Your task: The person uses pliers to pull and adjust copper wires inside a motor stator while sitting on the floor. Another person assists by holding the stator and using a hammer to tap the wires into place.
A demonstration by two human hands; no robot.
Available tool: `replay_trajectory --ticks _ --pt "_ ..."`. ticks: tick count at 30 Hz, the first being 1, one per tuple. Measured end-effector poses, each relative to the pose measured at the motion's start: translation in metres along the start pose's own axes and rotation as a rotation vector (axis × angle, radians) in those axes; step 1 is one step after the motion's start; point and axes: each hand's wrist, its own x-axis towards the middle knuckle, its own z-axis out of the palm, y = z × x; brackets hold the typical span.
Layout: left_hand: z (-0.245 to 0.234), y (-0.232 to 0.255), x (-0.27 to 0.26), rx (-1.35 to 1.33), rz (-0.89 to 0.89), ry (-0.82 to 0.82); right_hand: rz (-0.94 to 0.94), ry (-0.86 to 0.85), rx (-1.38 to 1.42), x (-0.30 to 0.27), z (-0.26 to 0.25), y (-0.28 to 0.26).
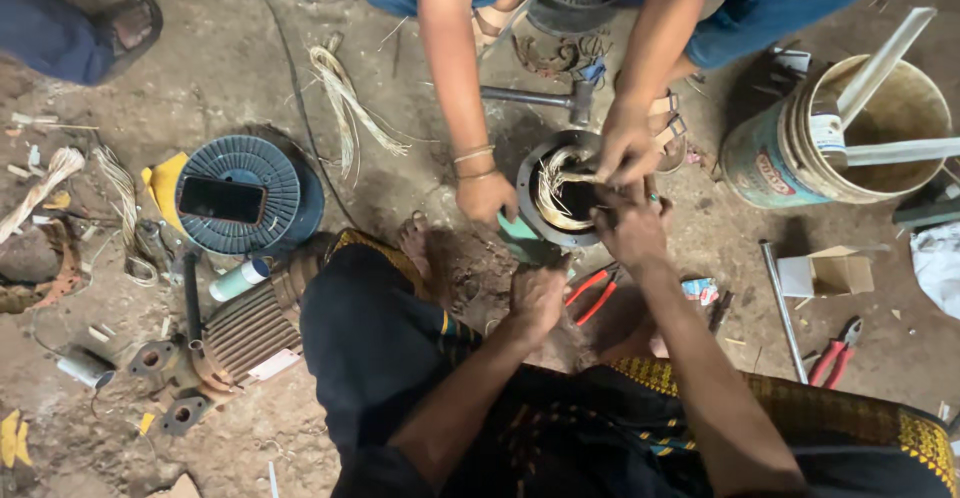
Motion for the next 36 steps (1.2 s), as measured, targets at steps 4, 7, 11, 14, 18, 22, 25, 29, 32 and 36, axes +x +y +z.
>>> replay_trajectory --ticks 4,7,11,14,18,22,25,29,32,36 --pt "-0.003 0.005 -0.006 0.081 0.087 0.188 0.068 0.333 0.339 -0.09 0.023 0.041" --pt "-0.02 0.003 -0.008 0.159 0.108 0.194 0.405 -0.334 0.29 -0.176 0.059 0.073" --pt "-0.075 0.005 -0.002 0.177 0.016 -0.282 -0.033 -0.756 0.029 -0.241 0.105 0.089" --pt "-0.139 0.002 -0.01 0.082 0.18 -0.216 -0.376 -0.497 -0.3 -0.229 0.125 0.094" --pt "-0.233 -0.013 -0.024 0.115 0.114 -0.051 -0.598 -0.388 -0.514 -0.207 0.133 0.087" --pt "-0.265 -0.019 -0.019 0.204 -0.002 -0.171 -0.643 -0.449 -0.609 -0.213 0.124 0.104" --pt "-0.256 -0.015 -0.014 0.336 -0.13 -0.427 -0.692 -0.508 -0.666 -0.202 0.132 0.1" --pt "-0.224 -0.004 0.001 0.042 0.048 -0.249 -0.474 -0.463 -0.336 -0.192 0.122 0.091" --pt "-0.202 -0.006 0.01 0.172 -0.007 -0.401 0.309 -0.353 0.25 -0.177 0.073 0.058" --pt "-0.179 -0.02 0.017 0.311 -0.019 -0.473 0.571 0.302 0.797 -0.134 -0.018 -0.003"
